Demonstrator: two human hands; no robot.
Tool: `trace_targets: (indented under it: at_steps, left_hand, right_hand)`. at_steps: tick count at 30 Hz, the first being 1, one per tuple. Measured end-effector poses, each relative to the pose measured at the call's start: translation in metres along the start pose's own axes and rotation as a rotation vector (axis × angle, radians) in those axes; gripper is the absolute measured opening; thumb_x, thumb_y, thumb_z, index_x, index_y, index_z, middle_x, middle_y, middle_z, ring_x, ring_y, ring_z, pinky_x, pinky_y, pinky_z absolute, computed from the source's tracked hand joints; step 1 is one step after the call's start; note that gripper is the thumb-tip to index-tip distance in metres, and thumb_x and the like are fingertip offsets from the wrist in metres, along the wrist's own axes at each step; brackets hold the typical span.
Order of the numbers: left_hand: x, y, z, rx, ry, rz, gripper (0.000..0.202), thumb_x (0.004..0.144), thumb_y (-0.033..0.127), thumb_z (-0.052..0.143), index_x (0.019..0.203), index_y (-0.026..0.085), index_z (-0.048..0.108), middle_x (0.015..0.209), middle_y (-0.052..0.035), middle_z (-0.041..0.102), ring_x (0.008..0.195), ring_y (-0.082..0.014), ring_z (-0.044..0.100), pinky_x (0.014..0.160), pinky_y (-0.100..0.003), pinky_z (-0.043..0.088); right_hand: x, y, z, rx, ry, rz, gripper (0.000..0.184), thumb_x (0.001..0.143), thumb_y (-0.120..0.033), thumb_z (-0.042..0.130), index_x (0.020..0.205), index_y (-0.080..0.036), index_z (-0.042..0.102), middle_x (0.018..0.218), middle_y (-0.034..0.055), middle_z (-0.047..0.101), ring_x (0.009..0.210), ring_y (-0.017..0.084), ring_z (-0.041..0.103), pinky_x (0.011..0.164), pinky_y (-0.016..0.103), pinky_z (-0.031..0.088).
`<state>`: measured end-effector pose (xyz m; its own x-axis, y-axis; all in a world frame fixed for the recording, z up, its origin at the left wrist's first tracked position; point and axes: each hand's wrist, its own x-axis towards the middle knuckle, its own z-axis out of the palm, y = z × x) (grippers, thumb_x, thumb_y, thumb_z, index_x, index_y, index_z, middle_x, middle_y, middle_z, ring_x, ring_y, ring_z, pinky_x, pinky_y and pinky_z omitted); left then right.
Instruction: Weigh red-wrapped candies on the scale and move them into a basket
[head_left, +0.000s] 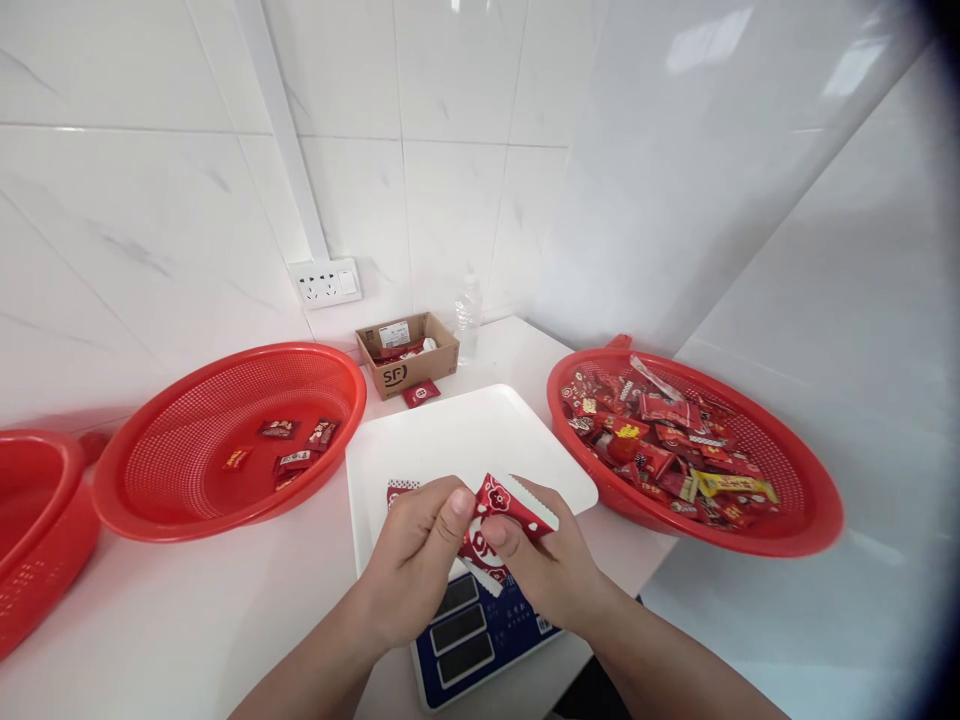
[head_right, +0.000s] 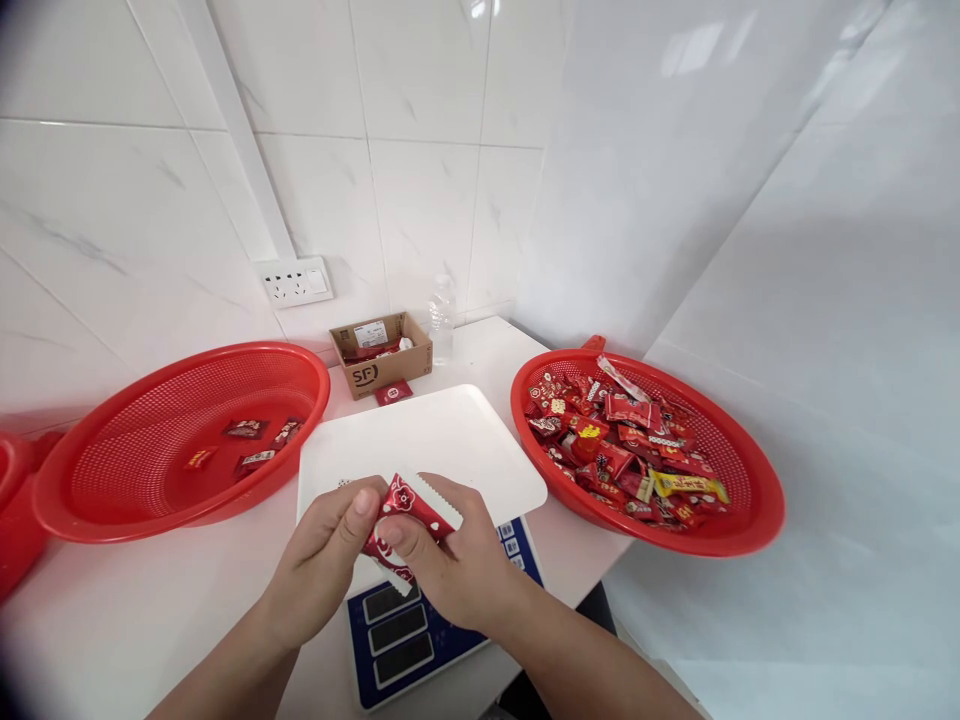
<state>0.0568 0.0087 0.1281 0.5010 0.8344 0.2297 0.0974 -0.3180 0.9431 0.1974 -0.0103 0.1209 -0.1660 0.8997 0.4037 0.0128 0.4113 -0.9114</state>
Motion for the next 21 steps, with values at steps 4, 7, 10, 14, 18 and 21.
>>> trace_targets:
  at_steps: [4, 7, 10, 14, 18, 21]
  left_hand:
    - [-0.0004, -0.0013, -0.0030, -0.007, -0.078, 0.003, 0.046, 0.093, 0.051, 0.023, 0.064, 0.019, 0.039, 0.062, 0.0022, 0.037, 0.058, -0.0126, 0.034, 0.055, -0.026, 0.030]
    - [0.0004, -0.0010, -0.0064, 0.037, -0.139, 0.042, 0.051, 0.088, 0.062, 0.026, 0.066, 0.018, 0.042, 0.062, 0.0022, 0.037, 0.058, -0.0126, 0.034, 0.054, -0.026, 0.028]
    - [0.0024, 0.0009, -0.0086, 0.082, -0.158, 0.024, 0.053, 0.080, 0.068, 0.039, 0.065, 0.018, 0.042, 0.062, 0.0028, 0.038, 0.058, -0.0121, 0.033, 0.053, -0.025, 0.028]
    - [0.0033, 0.0021, -0.0075, 0.064, -0.140, -0.014, 0.045, 0.080, 0.059, 0.050, 0.065, 0.018, 0.043, 0.062, 0.0036, 0.039, 0.058, -0.0113, 0.034, 0.052, -0.023, 0.027]
    - [0.0015, -0.0004, -0.0044, -0.002, -0.036, 0.004, 0.036, 0.087, 0.048, 0.046, 0.069, 0.018, 0.046, 0.065, 0.0021, 0.045, 0.061, -0.0122, 0.040, 0.056, -0.024, 0.032]
    - [0.0011, -0.0017, -0.0034, -0.025, 0.064, -0.002, 0.033, 0.089, 0.045, 0.045, 0.070, 0.018, 0.047, 0.064, 0.0024, 0.046, 0.060, -0.0118, 0.041, 0.056, -0.023, 0.034]
  right_hand:
    - [-0.0020, 0.0024, -0.0022, -0.100, 0.059, -0.050, 0.027, 0.084, -0.041, 0.057, 0.068, -0.021, 0.055, 0.059, -0.0014, 0.048, 0.054, 0.014, 0.044, 0.052, 0.027, 0.043]
    - [-0.0014, 0.0035, -0.0031, -0.070, 0.012, -0.100, 0.026, 0.087, -0.033, 0.056, 0.065, -0.020, 0.052, 0.061, -0.0025, 0.049, 0.056, 0.012, 0.046, 0.056, 0.025, 0.043]
    - [-0.0011, 0.0053, -0.0032, -0.039, 0.023, -0.056, 0.029, 0.087, -0.038, 0.056, 0.065, -0.020, 0.052, 0.062, -0.0024, 0.050, 0.057, 0.012, 0.047, 0.057, 0.024, 0.044]
    - [-0.0013, 0.0072, -0.0045, -0.006, 0.048, 0.033, 0.040, 0.085, -0.058, 0.048, 0.071, -0.022, 0.055, 0.064, 0.0006, 0.053, 0.059, 0.016, 0.049, 0.056, 0.027, 0.046]
    - [0.0001, 0.0058, -0.0055, 0.008, -0.037, 0.015, 0.051, 0.082, -0.068, 0.040, 0.076, -0.021, 0.058, 0.065, 0.0014, 0.052, 0.060, 0.017, 0.048, 0.058, 0.029, 0.045]
    - [0.0008, 0.0066, -0.0035, -0.042, -0.108, 0.044, 0.053, 0.078, -0.071, 0.046, 0.083, -0.020, 0.058, 0.070, 0.0008, 0.051, 0.061, 0.015, 0.044, 0.056, 0.027, 0.041]
